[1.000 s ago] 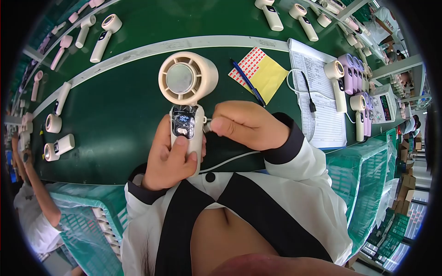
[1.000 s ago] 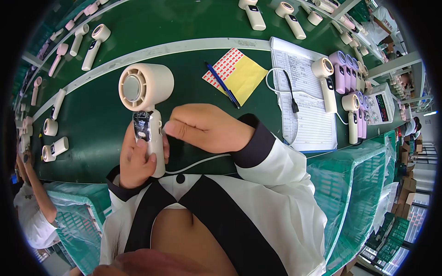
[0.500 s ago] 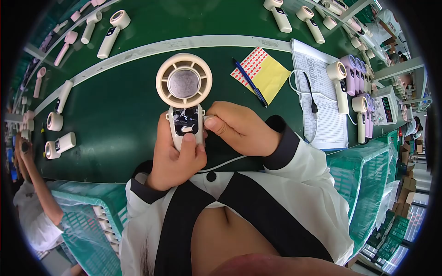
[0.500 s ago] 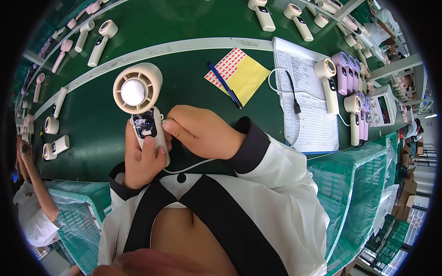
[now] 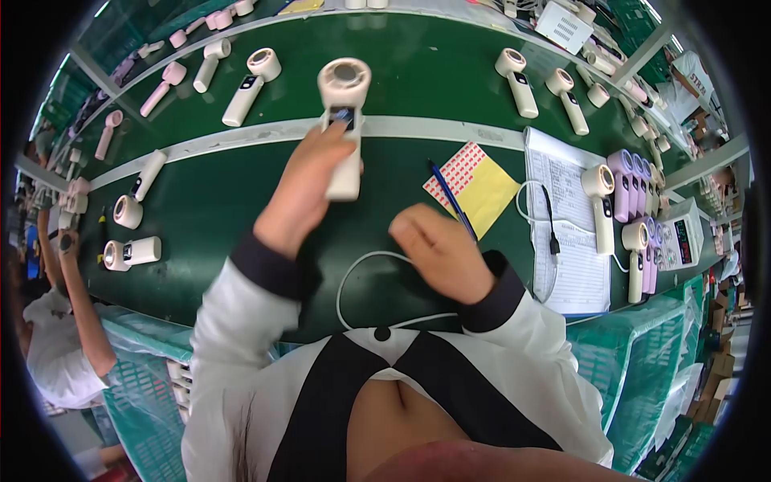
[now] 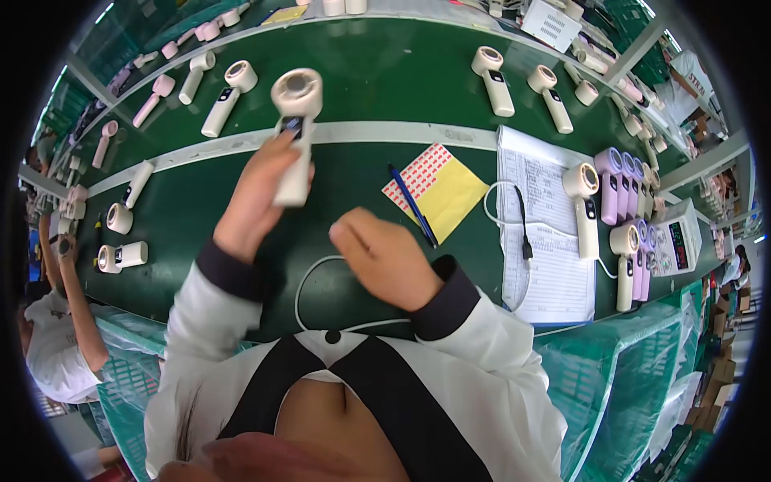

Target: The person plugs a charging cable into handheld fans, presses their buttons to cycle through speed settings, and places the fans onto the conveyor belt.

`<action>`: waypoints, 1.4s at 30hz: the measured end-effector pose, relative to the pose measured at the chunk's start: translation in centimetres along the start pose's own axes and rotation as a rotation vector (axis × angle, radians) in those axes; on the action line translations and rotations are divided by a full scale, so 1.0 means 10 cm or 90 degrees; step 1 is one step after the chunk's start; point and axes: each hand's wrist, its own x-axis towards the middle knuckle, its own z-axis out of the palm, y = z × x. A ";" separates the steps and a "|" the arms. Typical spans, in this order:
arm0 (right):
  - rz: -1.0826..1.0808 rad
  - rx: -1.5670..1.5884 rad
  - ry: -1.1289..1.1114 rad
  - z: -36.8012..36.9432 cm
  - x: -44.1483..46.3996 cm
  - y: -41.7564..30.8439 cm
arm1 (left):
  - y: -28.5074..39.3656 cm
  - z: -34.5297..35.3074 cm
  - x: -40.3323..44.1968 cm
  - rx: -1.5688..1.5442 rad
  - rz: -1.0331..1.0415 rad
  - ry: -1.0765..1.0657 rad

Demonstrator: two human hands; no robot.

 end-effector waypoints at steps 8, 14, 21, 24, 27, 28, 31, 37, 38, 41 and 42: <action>-0.260 -0.273 -0.077 0.26 -0.07 0.34 | -0.64 0.23 2.15 0.558 0.148 0.049; -0.271 -0.303 -0.094 0.22 -0.04 0.37 | -0.57 0.27 2.11 0.959 0.403 0.252; -0.280 -0.310 -0.111 0.20 -0.06 0.36 | 0.05 -0.98 1.84 1.129 0.422 0.750; -0.256 -0.311 -0.146 0.19 -0.05 0.36 | 0.12 -1.46 1.68 1.063 0.081 0.538; -0.261 -0.315 -0.136 0.20 -0.07 0.36 | 0.23 -1.37 1.55 1.016 -0.011 0.399; -0.264 -0.321 -0.129 0.19 -0.06 0.36 | 0.29 -1.32 1.52 0.986 -0.052 0.331; -0.264 -0.321 -0.123 0.20 -0.01 0.32 | 0.35 -1.42 1.61 1.028 -0.016 0.334; -0.208 -0.314 -0.135 0.17 -0.02 0.27 | 0.31 -1.92 2.23 1.242 0.310 0.572; -0.202 -0.312 -0.140 0.17 -0.02 0.26 | 0.32 -2.05 2.30 1.254 0.391 0.645; -0.183 -0.294 -0.141 0.18 0.03 0.23 | 0.44 -2.30 2.39 1.194 0.370 0.635; -0.177 -0.279 -0.141 0.17 0.04 0.22 | 0.50 -2.34 2.38 1.124 0.267 0.558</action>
